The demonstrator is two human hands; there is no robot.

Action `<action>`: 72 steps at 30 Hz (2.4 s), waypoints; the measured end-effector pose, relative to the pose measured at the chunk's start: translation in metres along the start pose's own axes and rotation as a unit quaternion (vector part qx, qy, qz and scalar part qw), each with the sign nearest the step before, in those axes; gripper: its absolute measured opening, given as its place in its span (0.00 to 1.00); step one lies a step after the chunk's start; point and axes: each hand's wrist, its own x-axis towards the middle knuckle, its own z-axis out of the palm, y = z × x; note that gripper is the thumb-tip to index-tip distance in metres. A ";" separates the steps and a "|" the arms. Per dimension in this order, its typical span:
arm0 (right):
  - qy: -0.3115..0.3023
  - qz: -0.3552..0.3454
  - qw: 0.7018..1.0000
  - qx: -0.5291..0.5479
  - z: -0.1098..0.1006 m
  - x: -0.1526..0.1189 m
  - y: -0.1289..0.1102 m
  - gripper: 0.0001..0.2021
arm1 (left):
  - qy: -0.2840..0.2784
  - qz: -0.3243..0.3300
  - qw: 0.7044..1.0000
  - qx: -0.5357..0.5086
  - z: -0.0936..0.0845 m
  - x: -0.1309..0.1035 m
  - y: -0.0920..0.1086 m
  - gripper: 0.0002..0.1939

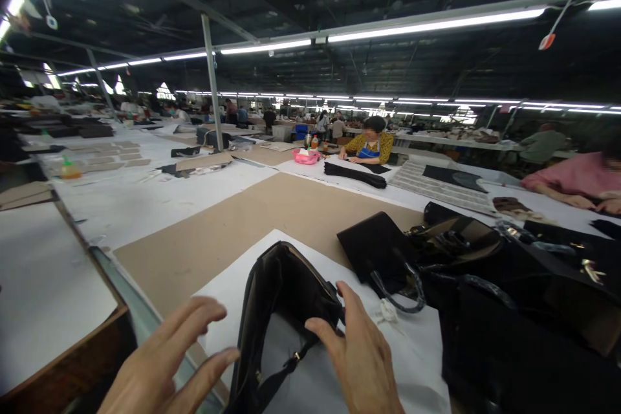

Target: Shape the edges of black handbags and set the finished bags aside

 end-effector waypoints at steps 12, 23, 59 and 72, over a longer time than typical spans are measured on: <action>-0.108 -0.037 0.991 0.064 -0.018 0.030 -0.003 0.17 | -0.165 0.140 0.969 0.117 0.067 0.119 0.013 0.12; -0.144 -0.060 0.971 0.181 -0.030 0.052 0.008 0.12 | -0.255 0.126 0.952 0.112 0.063 0.115 -0.008 0.32; -0.010 -0.128 0.987 0.098 -0.019 0.048 0.005 0.11 | -0.242 0.078 0.961 -0.106 0.086 0.146 -0.014 0.06; 0.048 -0.175 0.982 0.050 -0.013 0.055 0.013 0.09 | -0.232 0.066 0.959 -0.146 0.095 0.157 -0.019 0.05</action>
